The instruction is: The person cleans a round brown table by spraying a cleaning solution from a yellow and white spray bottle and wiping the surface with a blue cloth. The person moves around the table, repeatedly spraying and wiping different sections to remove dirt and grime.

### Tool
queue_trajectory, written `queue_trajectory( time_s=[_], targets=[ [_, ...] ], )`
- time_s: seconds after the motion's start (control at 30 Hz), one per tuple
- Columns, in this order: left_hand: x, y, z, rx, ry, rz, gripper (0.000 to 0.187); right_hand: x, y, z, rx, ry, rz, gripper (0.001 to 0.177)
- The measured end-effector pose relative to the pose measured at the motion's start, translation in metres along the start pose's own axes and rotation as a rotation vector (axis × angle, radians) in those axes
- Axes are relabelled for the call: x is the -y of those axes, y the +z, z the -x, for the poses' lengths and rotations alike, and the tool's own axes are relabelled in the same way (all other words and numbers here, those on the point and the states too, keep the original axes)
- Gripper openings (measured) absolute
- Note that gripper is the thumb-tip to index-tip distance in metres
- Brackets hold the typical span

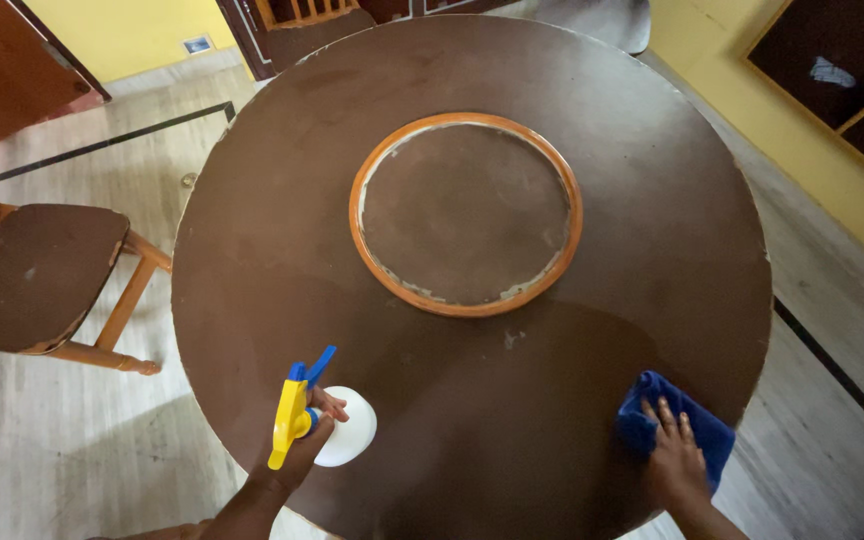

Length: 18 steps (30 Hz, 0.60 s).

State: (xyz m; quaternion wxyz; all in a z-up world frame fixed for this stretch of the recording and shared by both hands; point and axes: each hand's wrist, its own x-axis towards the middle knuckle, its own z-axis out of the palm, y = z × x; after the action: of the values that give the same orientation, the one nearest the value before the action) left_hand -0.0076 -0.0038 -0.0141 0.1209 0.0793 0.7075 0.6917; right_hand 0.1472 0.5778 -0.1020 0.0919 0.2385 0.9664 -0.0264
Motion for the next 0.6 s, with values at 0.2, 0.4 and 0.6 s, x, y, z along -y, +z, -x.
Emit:
queue_trajectory(
  time_s=[0.2,0.4,0.6],
  targets=[
    [-0.003,-0.002,-0.002,-0.01,-0.007,0.01,0.018,0.024,0.005,0.001,-0.005,0.056,0.052,0.087],
    [0.002,-0.002,-0.005,-0.021,0.022,0.038,0.018,0.068,0.017,0.042,0.001,-0.103,0.157,0.09],
    [0.015,-0.002,-0.006,-0.022,0.031,0.06,0.019,0.085,0.034,0.072,0.123,-0.191,0.249,0.092]
  ],
)
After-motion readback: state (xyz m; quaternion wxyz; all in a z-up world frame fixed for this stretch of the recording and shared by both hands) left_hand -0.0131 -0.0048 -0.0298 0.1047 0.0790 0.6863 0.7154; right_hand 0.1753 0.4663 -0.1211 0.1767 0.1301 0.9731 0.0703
